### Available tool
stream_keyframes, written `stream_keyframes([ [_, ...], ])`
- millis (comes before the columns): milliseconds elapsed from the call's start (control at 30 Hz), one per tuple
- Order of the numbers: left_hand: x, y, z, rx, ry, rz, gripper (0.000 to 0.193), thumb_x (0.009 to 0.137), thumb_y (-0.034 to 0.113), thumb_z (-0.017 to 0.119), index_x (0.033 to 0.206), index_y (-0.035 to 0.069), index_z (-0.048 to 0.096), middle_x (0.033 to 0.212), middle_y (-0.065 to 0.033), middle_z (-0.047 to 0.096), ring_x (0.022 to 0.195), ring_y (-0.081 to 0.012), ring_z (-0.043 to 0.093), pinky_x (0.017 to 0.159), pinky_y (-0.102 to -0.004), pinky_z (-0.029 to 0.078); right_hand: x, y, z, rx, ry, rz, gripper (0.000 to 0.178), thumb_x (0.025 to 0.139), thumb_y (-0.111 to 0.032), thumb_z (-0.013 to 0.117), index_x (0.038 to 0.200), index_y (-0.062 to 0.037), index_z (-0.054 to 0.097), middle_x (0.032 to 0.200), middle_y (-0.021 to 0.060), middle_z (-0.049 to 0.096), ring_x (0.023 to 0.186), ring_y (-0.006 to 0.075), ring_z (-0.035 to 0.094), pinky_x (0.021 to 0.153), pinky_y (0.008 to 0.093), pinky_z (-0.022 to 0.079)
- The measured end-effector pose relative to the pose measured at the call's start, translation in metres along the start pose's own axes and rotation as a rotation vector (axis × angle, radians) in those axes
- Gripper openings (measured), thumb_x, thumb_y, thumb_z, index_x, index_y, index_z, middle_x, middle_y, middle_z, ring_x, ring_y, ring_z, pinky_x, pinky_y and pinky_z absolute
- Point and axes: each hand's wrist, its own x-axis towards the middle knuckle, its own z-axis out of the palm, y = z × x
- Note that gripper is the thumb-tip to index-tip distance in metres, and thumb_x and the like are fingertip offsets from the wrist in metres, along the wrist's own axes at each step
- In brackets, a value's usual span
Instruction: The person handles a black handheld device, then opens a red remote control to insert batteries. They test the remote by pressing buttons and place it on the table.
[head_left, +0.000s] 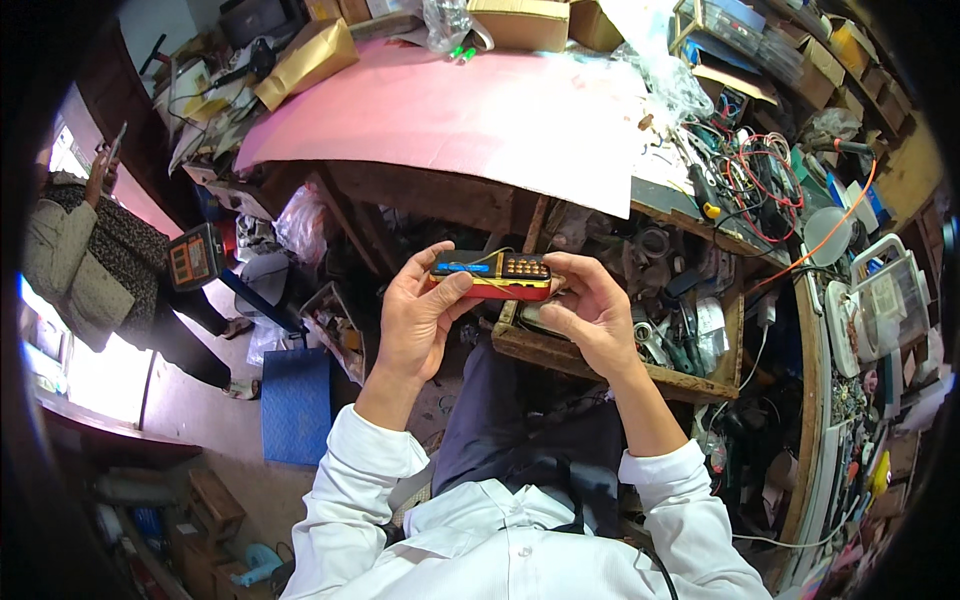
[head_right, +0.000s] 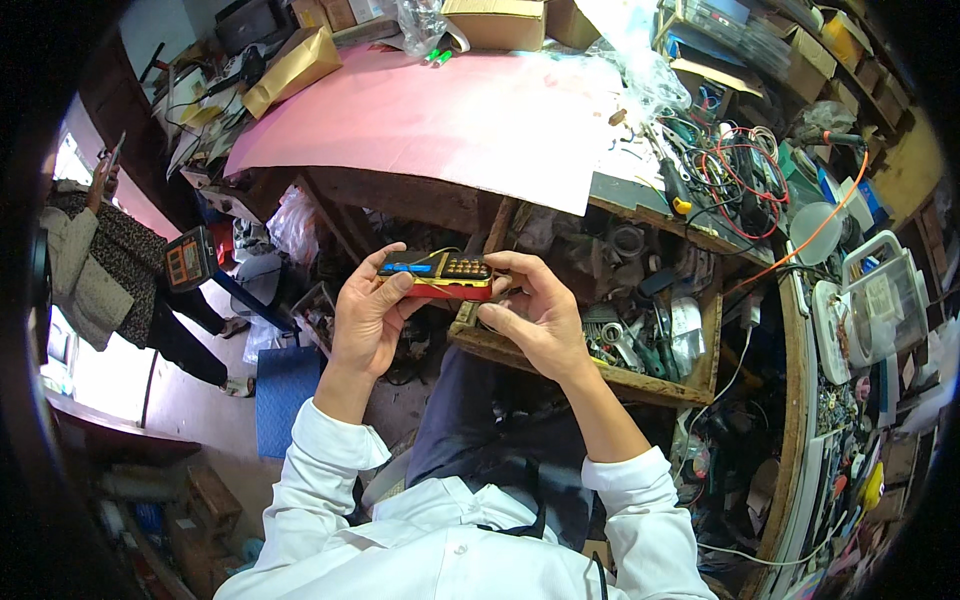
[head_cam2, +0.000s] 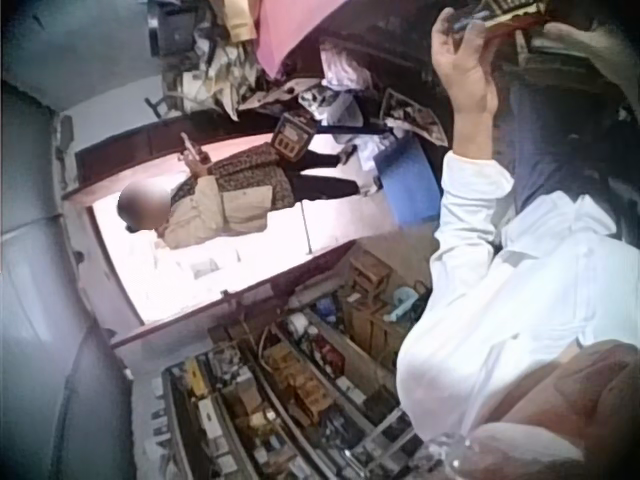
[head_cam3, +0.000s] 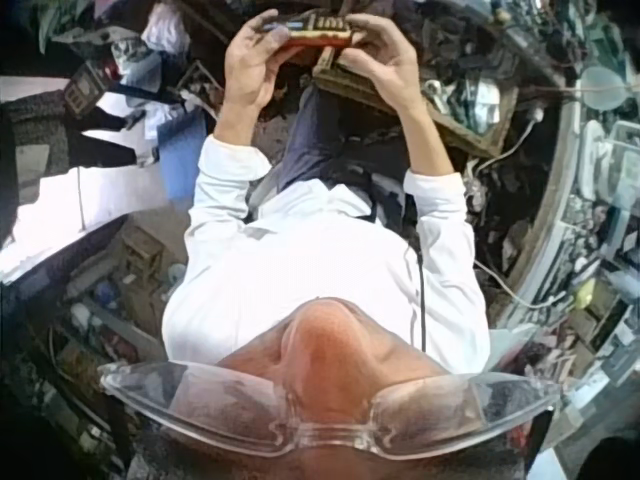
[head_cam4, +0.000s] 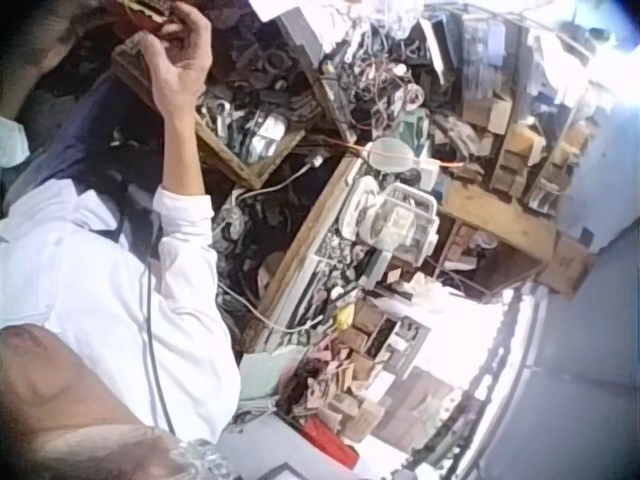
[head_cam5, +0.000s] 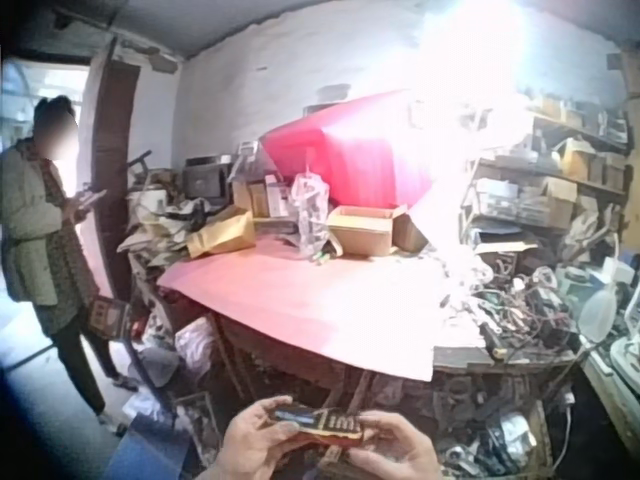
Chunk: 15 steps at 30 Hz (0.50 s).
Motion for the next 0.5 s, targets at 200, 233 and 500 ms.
stream_keyframes([
  [200, -0.007, 0.008, 0.01, 0.015, -0.046, 0.051, 0.052, 0.089, -0.004, 0.075, 0.136, 0.002, 0.054, 0.121, -0.0072, 0.067, 0.112, -0.0169, 0.066, 0.098, -0.0312, 0.058, 0.001, 0.0, 0.009, -0.003, 0.053, 0.028, 0.041, 0.092, -0.004, 0.076, 0.129, 0.0002, 0.058, 0.119, 0.0051, 0.063, 0.105, 0.01, 0.061, 0.092, 0.0266, 0.056],
  [233, -0.008, 0.009, 0.011, 0.0, -0.058, 0.063, 0.053, 0.088, -0.005, 0.075, 0.136, 0.002, 0.054, 0.121, -0.0066, 0.067, 0.113, -0.0167, 0.065, 0.098, -0.0308, 0.057, 0.002, 0.001, 0.01, -0.004, 0.056, 0.032, 0.041, 0.092, -0.004, 0.076, 0.129, 0.0002, 0.058, 0.119, 0.0054, 0.063, 0.104, 0.0103, 0.062, 0.09, 0.0264, 0.056],
  [500, -0.005, -0.006, 0.019, 0.06, -0.089, 0.149, 0.05, 0.089, 0.0, 0.077, 0.134, 0.003, 0.055, 0.122, -0.0087, 0.067, 0.11, -0.0164, 0.065, 0.1, -0.0309, 0.051, 0.0, 0.016, 0.02, 0.037, -0.036, 0.149, 0.037, 0.097, -0.012, 0.071, 0.129, 0.0007, 0.058, 0.117, 0.0079, 0.066, 0.101, 0.0149, 0.066, 0.086, 0.0287, 0.055],
])
